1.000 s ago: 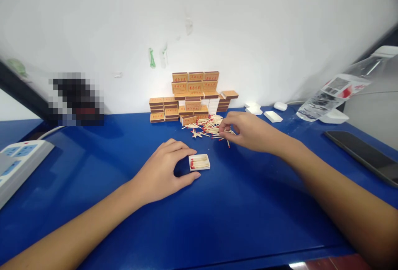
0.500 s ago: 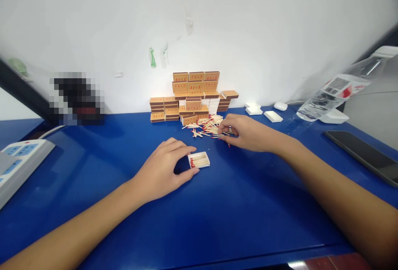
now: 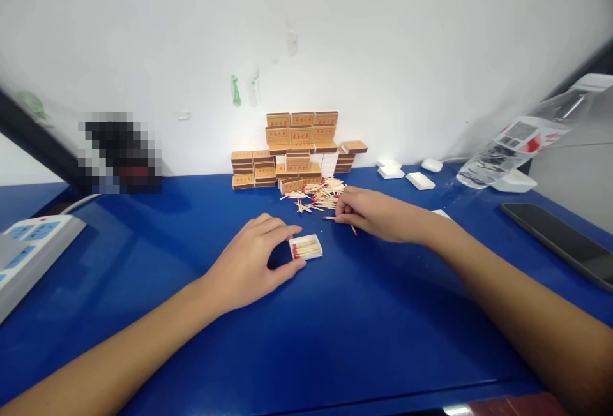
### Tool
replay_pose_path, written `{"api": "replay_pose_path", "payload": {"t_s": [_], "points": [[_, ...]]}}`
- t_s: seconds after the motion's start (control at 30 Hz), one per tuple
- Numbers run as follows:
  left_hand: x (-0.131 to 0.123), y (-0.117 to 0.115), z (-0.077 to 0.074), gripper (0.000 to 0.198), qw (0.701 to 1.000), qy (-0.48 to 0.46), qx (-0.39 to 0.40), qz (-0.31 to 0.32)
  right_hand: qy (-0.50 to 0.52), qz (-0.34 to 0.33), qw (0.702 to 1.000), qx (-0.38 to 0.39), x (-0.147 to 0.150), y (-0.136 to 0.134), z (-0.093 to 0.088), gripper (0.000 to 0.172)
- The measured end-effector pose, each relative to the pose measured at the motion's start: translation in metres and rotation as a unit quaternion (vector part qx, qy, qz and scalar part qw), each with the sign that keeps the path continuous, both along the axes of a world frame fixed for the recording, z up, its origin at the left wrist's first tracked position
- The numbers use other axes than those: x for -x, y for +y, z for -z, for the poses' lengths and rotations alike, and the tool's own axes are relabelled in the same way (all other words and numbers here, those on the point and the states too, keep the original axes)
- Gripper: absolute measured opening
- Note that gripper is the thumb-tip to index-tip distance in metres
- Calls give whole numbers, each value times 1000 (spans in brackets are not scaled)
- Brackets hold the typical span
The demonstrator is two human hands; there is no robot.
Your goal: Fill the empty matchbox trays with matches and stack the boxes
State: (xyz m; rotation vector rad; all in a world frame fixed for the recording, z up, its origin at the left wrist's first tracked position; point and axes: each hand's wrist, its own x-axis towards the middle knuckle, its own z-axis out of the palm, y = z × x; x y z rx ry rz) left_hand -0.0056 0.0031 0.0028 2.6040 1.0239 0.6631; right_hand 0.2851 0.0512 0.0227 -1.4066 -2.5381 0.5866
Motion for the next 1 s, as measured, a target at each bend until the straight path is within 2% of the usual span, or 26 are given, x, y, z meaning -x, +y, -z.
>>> {"api": "replay_pose_path", "payload": {"t_s": [0.37,0.53,0.67,0.83,1.0], "points": [[-1,0,1,52,1000,1,3,-19,-2,-54,997,-47,21,-26,-12,18],[-3,-1,0,53,1000,0,6,-12,-57,-96,985,-135,40,-45,-7,11],[-4,-2,1,52,1000,-1,0,2,-143,-113,963,-198,55,-52,3,24],[-3,-2,0,49,1000,4,-2,0,-90,-109,975,-173,49,-45,-3,13],[-2,-2,1,57,1000,-7,2,-8,-42,-72,994,-71,26,-32,-18,15]]}}
